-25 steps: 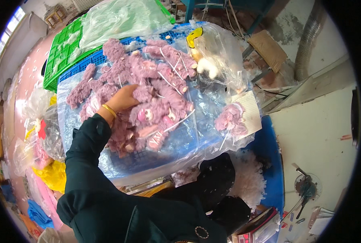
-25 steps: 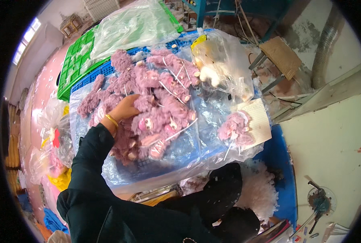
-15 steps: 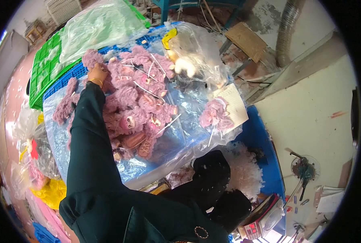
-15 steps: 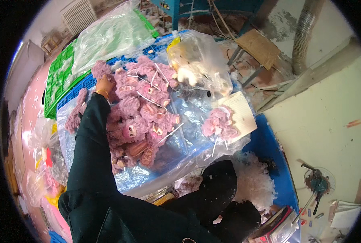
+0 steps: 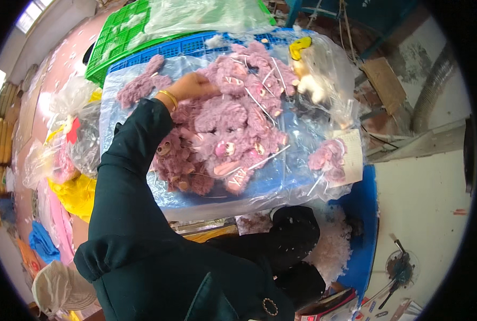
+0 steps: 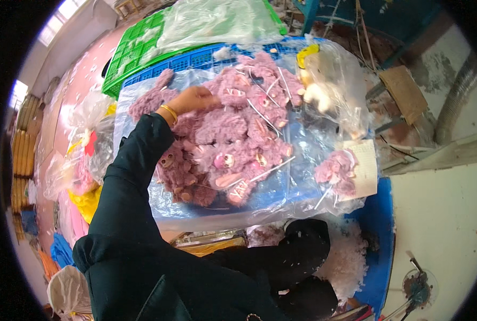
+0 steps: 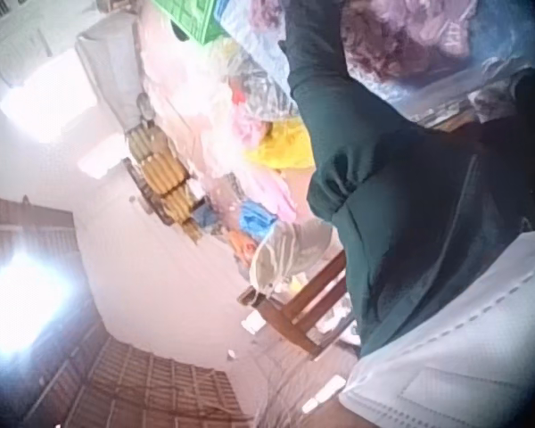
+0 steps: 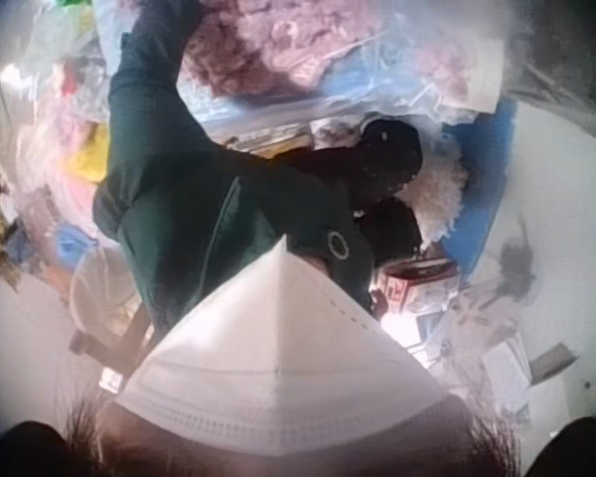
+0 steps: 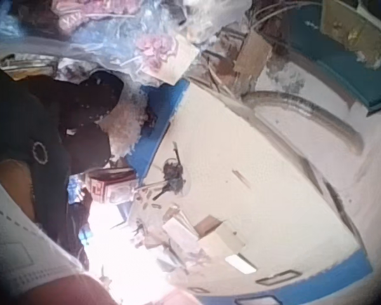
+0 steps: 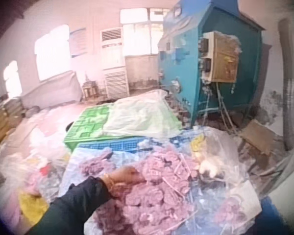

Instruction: The person repeatedly takes pink fluffy material, wraps it around a central rod on a machine, and then removes the formed fluffy bundle. They place the finished bundles into a plastic bag. The process is repeated multiple times throughout the clip.

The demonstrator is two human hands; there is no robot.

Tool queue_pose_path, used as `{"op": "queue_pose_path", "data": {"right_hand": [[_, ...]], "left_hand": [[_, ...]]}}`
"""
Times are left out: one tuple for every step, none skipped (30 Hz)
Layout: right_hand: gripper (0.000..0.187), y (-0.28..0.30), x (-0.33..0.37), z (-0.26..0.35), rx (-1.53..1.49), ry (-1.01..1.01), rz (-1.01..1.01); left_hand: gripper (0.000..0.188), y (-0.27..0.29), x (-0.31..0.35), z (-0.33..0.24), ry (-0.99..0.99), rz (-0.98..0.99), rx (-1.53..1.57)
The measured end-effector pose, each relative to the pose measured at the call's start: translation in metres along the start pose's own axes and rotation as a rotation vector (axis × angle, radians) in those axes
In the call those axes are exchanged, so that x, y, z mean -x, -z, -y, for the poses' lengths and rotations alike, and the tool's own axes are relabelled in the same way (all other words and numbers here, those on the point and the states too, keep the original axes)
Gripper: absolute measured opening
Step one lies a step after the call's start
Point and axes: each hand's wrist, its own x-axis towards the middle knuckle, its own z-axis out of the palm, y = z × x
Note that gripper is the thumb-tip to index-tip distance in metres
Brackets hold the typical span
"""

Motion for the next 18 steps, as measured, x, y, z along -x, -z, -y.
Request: {"op": "queue_pose_path", "data": {"right_hand": [[0.047,0.001,-0.003,0.004,0.004,0.000,0.006],[0.047,0.004,-0.006,0.008,0.008,-0.002,0.006],[0.047,0.006,-0.009,0.011,0.008,-0.001,0.010],[0.047,0.007,-0.013,0.012,0.005,-0.007,0.015],[0.048,0.007,-0.012,0.009,-0.004,-0.015,0.016],[0.048,0.007,-0.014,0.008,-0.010,-0.021,0.018],[0.048,0.008,-0.012,0.003,-0.025,-0.033,0.012],[0.048,0.008,-0.015,0.000,-0.040,-0.033,0.020],[0.049,0.007,-0.016,-0.005,-0.051,-0.036,0.027],[0.049,0.006,-0.019,-0.011,-0.068,-0.042,0.033],[0.049,0.009,-0.026,-0.015,-0.091,-0.040,0.044],[0.050,0.014,-0.036,-0.018,-0.109,-0.035,0.070],[0.050,0.024,-0.058,-0.018,-0.122,-0.021,0.134],[0.050,0.030,-0.065,-0.030,-0.158,-0.012,0.162],[0.050,0.040,-0.071,-0.043,-0.215,0.006,0.221],[0.051,0.064,-0.083,-0.050,-0.269,0.057,0.362],[0.051,0.099,-0.084,-0.052,-0.300,0.134,0.575],[0.053,0.082,-0.095,-0.043,-0.604,-0.060,0.574]], "left_hand": [[0.047,0.013,-0.001,0.028,0.056,-0.161,0.010],[0.050,0.032,0.004,0.057,0.108,-0.344,-0.333],[0.053,0.051,0.016,0.088,0.152,-0.520,-0.678],[0.056,0.064,0.038,0.126,0.239,-0.472,-0.605],[0.057,0.070,0.046,0.136,0.337,-0.279,-0.597],[0.057,0.077,0.058,0.147,0.430,-0.085,-0.593],[0.054,0.076,0.061,0.138,0.522,0.254,-0.644],[0.049,0.065,0.063,0.139,0.580,0.088,-0.656],[0.044,0.050,0.067,0.141,0.637,-0.080,-0.664],[0.039,0.040,0.070,0.138,0.687,-0.253,-0.671],[0.037,0.038,0.079,0.116,0.531,-0.188,-0.665],[0.041,0.033,0.085,0.149,0.416,-0.130,-0.646],[0.045,0.041,0.103,0.179,0.324,-0.072,-0.647],[0.046,0.032,0.092,0.164,0.072,-0.080,-0.594],[0.048,0.025,0.081,0.140,-0.177,-0.092,-0.528],[0.050,0.018,0.081,0.131,-0.401,-0.106,-0.452],[0.049,0.005,0.067,0.128,-0.232,-0.066,-0.585],[0.049,0.030,0.040,0.084,-0.117,-0.019,-0.816]]}}
